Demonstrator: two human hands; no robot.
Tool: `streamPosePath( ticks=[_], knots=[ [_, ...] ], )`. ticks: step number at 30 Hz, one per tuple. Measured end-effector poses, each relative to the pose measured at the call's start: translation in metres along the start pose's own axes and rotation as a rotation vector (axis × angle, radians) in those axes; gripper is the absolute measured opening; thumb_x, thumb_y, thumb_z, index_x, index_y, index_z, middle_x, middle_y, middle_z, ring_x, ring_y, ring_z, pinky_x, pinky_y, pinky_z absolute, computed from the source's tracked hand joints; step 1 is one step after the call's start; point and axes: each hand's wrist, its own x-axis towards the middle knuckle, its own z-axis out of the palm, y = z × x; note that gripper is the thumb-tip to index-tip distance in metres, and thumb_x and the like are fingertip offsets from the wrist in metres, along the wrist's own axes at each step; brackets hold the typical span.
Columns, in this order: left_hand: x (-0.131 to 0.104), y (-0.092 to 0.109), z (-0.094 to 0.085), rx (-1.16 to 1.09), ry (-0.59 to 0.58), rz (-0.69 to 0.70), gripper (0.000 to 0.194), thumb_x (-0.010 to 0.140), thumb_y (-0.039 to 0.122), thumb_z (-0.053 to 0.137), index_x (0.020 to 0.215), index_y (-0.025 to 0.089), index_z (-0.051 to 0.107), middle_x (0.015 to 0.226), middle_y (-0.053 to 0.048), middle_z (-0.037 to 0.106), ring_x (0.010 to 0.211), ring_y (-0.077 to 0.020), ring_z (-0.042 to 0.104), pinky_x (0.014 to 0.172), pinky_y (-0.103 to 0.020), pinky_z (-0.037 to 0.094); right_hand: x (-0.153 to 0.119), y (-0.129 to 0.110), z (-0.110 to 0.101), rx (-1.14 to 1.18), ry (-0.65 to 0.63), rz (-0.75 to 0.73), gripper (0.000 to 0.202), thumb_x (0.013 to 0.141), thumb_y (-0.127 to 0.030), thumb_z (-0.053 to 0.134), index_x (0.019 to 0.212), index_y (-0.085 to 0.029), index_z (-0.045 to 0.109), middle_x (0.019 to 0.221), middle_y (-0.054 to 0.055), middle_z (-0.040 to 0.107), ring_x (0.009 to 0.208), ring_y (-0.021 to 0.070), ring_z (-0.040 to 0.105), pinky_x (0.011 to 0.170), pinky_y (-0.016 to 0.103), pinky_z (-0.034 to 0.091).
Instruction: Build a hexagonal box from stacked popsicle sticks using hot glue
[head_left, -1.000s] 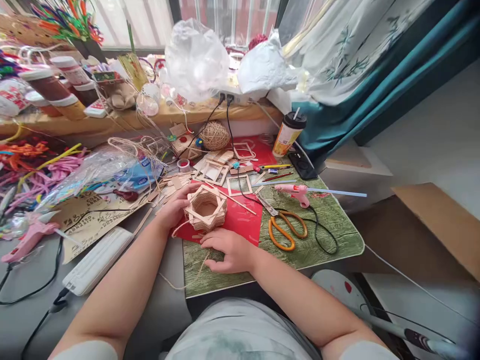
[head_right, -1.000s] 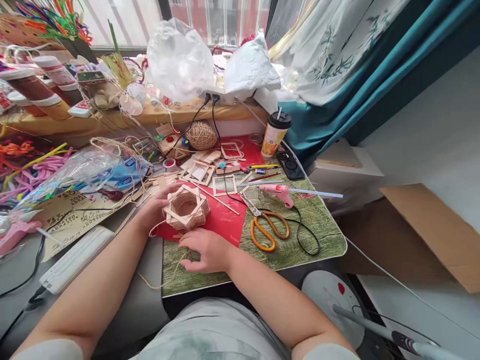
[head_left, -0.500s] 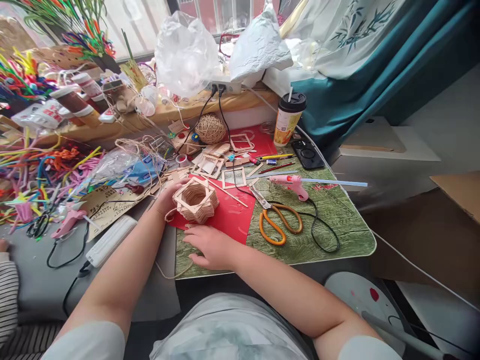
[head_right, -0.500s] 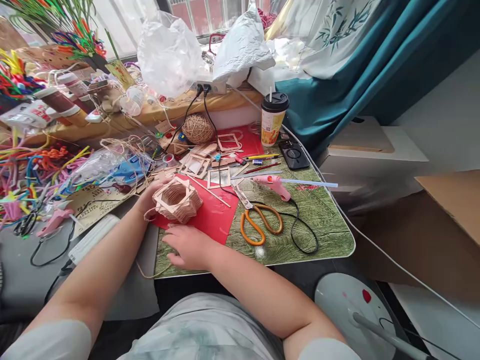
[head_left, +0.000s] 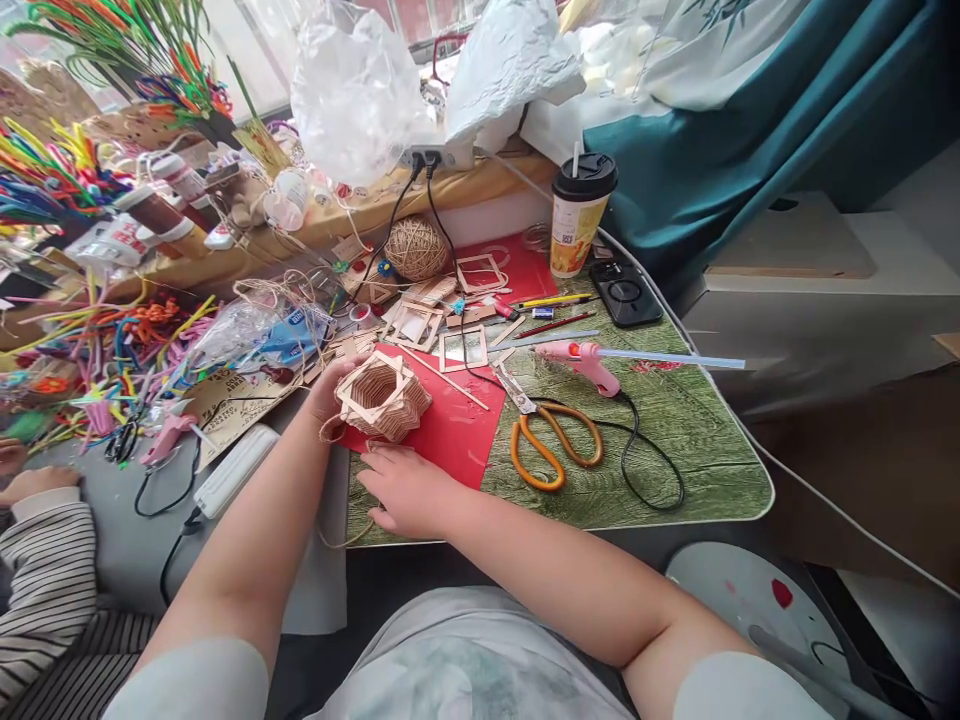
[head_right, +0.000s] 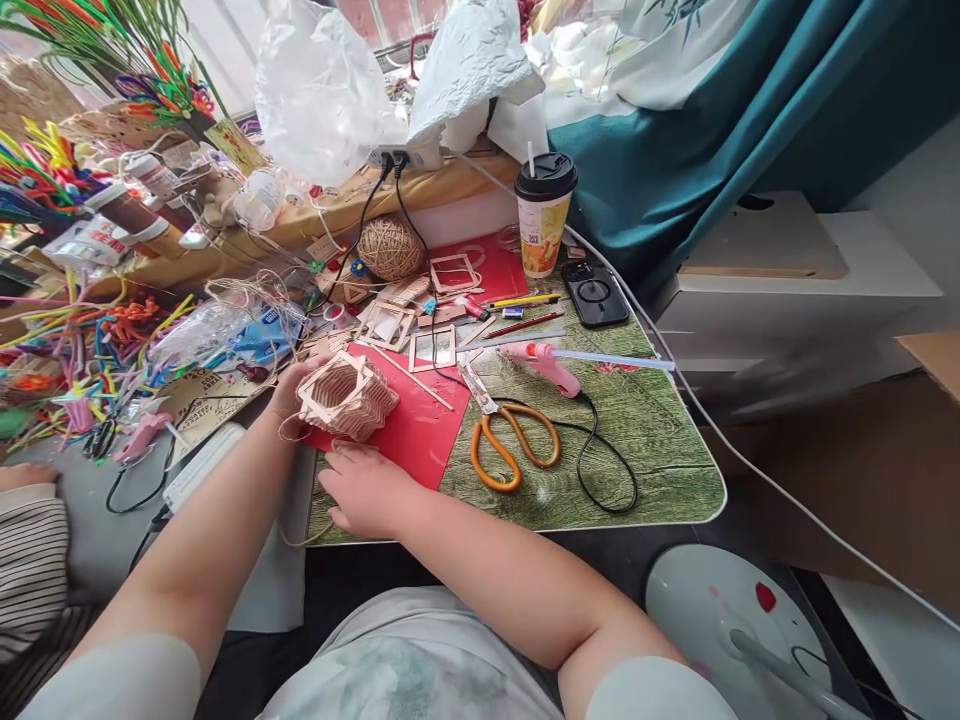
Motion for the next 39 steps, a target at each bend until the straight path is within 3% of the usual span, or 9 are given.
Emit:
streamPosePath(
  ticks=[6,13,23,26,29,31,33,36,39],
  knots=[
    [0.0,0.0,-0.001,0.029,0.083,0.011,0.043,0.079,0.033,0.073,0.116,0.012,0.075,0.101,-0.011,0.082,0.09,-0.0281,0.079,0.089,-0.039,0.065,0.0,0.0,0.003,-0.005,0.013,-0.003,0.045,0.096,-0.038,0.074,0.129,-0.008,0.065,0.15,0.024,0.061,0.152,0.0377,0.047,0.128,0.049,0.04],
    [-0.003,-0.002,0.005,0.031,0.092,0.023,0.041,0.082,0.037,0.074,0.116,0.014,0.076,0.107,-0.011,0.082,0.095,-0.0276,0.079,0.089,-0.038,0.064,-0.003,0.002,0.002,0.058,0.007,-0.008,0.039,0.098,-0.035,0.071,0.128,-0.01,0.065,0.15,0.021,0.062,0.15,0.0349,0.05,0.129,0.049,0.038],
    [-0.012,-0.005,0.01,0.04,0.03,0.032,0.053,0.079,0.046,0.082,0.122,0.016,0.075,0.116,-0.013,0.08,0.106,-0.0347,0.077,0.1,-0.048,0.059,-0.002,0.003,-0.013,0.383,0.077,0.091,0.027,0.096,-0.026,0.067,0.121,-0.017,0.072,0.137,0.014,0.074,0.131,0.0271,0.065,0.12,0.044,0.048],
    [-0.013,-0.002,0.012,0.075,0.023,0.014,0.056,0.076,0.043,0.084,0.125,0.016,0.075,0.119,-0.014,0.08,0.109,-0.035,0.076,0.103,-0.049,0.057,-0.003,0.001,-0.021,0.441,0.203,0.089,0.015,0.097,-0.024,0.062,0.109,-0.021,0.072,0.118,0.01,0.08,0.115,0.024,0.071,0.108,0.042,0.055],
    [-0.011,0.004,0.016,0.112,0.009,-0.018,0.055,0.075,0.04,0.084,0.123,0.015,0.077,0.118,-0.015,0.08,0.106,-0.0343,0.077,0.101,-0.047,0.058,-0.008,0.001,-0.034,0.486,0.502,0.177,0.01,0.098,-0.021,0.058,0.102,-0.025,0.066,0.096,0.004,0.075,0.094,0.0213,0.071,0.093,0.04,0.06],
    [-0.01,0.008,0.02,0.134,-0.008,-0.037,0.051,0.076,0.038,0.083,0.121,0.014,0.078,0.116,-0.015,0.08,0.104,-0.0336,0.077,0.098,-0.046,0.059,-0.01,0.003,-0.04,0.505,0.727,0.317,0.015,0.097,-0.021,0.059,0.111,-0.026,0.063,0.103,0.006,0.07,0.099,0.0223,0.069,0.095,0.042,0.06],
    [-0.012,0.011,0.024,0.15,-0.03,-0.049,0.05,0.077,0.036,0.083,0.122,0.014,0.078,0.116,-0.016,0.08,0.103,-0.0334,0.078,0.097,-0.045,0.06,-0.011,0.007,-0.043,0.523,0.842,0.454,0.028,0.098,-0.022,0.059,0.126,-0.025,0.059,0.121,0.01,0.066,0.117,0.025,0.066,0.104,0.047,0.059],
    [-0.016,0.013,0.031,0.145,-0.07,-0.037,0.055,0.079,0.042,0.081,0.127,0.014,0.076,0.122,-0.018,0.078,0.11,-0.0364,0.076,0.101,-0.048,0.059,-0.01,0.013,-0.041,0.533,0.815,0.542,0.046,0.099,-0.025,0.061,0.144,-0.026,0.051,0.147,0.014,0.057,0.14,0.029,0.056,0.116,0.054,0.053],
    [-0.019,0.014,0.036,0.111,-0.105,-0.007,0.064,0.08,0.055,0.078,0.132,0.018,0.074,0.131,-0.017,0.075,0.118,-0.0406,0.073,0.105,-0.053,0.058,-0.009,0.014,-0.035,0.501,0.734,0.535,0.06,0.098,-0.024,0.063,0.155,-0.028,0.044,0.161,0.015,0.048,0.152,0.0315,0.047,0.126,0.06,0.044]
  ],
)
